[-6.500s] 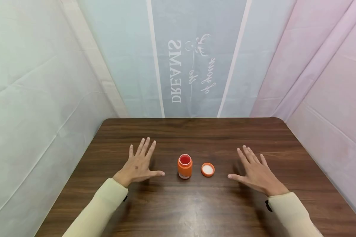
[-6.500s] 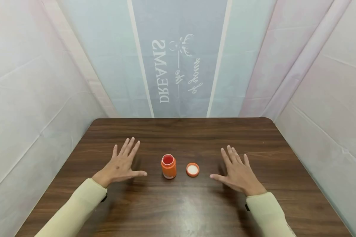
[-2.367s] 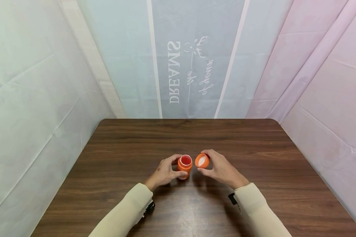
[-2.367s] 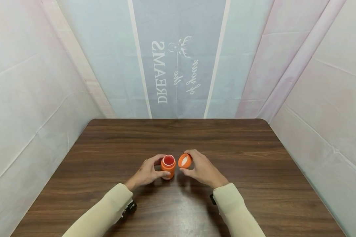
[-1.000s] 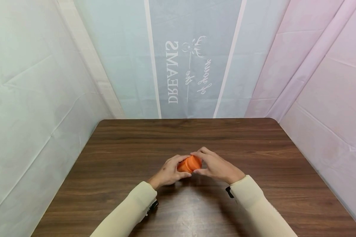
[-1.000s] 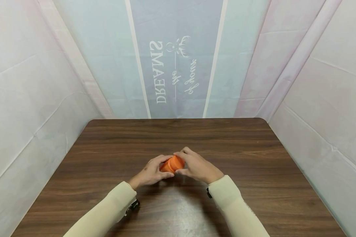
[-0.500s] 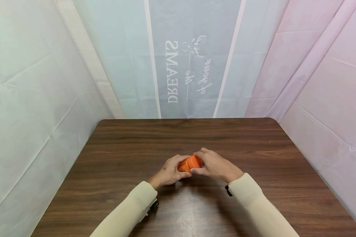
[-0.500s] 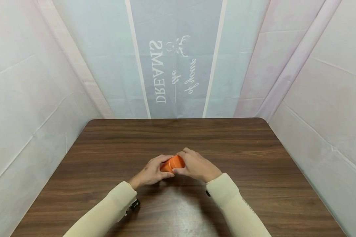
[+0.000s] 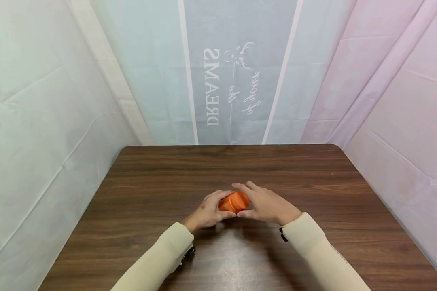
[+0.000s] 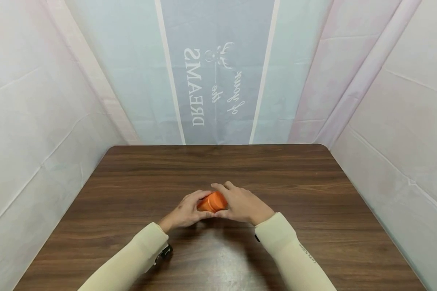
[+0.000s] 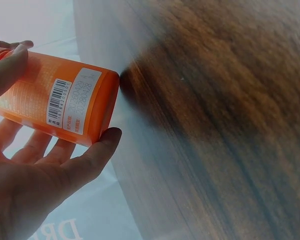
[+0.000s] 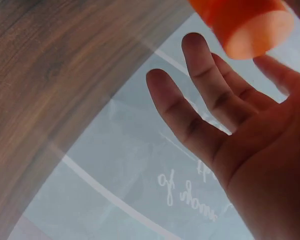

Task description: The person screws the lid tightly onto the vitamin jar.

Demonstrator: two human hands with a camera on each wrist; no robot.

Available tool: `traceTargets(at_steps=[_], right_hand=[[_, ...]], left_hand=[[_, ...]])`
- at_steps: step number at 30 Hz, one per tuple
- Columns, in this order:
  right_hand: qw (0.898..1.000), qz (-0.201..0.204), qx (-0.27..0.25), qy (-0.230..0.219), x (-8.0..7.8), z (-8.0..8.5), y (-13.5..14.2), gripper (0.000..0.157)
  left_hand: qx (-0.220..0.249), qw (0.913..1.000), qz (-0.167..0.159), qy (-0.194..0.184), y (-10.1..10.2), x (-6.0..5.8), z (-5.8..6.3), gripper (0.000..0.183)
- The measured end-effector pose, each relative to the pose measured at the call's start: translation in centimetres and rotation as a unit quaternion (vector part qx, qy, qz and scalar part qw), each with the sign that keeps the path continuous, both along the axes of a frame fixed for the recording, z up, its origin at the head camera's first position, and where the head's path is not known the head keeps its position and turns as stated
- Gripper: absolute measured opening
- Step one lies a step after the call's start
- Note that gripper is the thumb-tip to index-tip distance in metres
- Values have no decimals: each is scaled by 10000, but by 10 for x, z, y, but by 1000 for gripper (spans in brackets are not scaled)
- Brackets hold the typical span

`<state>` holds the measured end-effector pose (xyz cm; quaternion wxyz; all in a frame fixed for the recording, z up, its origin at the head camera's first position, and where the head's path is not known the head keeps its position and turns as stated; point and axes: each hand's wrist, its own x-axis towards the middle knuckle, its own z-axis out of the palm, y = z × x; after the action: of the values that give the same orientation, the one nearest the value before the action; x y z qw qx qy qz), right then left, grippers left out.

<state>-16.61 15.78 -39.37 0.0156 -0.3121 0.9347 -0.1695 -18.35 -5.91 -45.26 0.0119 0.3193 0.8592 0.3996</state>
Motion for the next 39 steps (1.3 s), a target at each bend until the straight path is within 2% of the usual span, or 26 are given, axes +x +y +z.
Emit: traceTargets(at_steps=[4,8,13,20,24,26,31,36,39], right_hand=[[9993,351,-54,133,1,4,2,63],[9989,390,38,244,1,5,2,54],[9997,177,142,89,0,4,1,51],[9994,-302,-48,-188,-2,-2,-4,41],[9986,-529,45,1,-2,-3,-7,46],[9984,-554,99,64,-1,-3,-7,54],[9994,-293,187,52,1,3,-2,71],[9996,174,194,59,1,7,1,57],[9997,159,163,-46,0,7,1,48]], left_hand=[[15,9999,-18,117,0,0,1,59],[34,9999,-9,139,1,0,2,59],[50,10000,-10,64,2,0,1,58],[89,9999,-34,39,1,1,1,57],[129,9999,-62,45,0,0,1,57],[98,9999,-49,20,1,0,2,57],[11,10000,-44,-5,1,-1,2,58],[100,9999,-75,23,1,-1,1,58],[92,9999,-89,33,1,-1,1,58]])
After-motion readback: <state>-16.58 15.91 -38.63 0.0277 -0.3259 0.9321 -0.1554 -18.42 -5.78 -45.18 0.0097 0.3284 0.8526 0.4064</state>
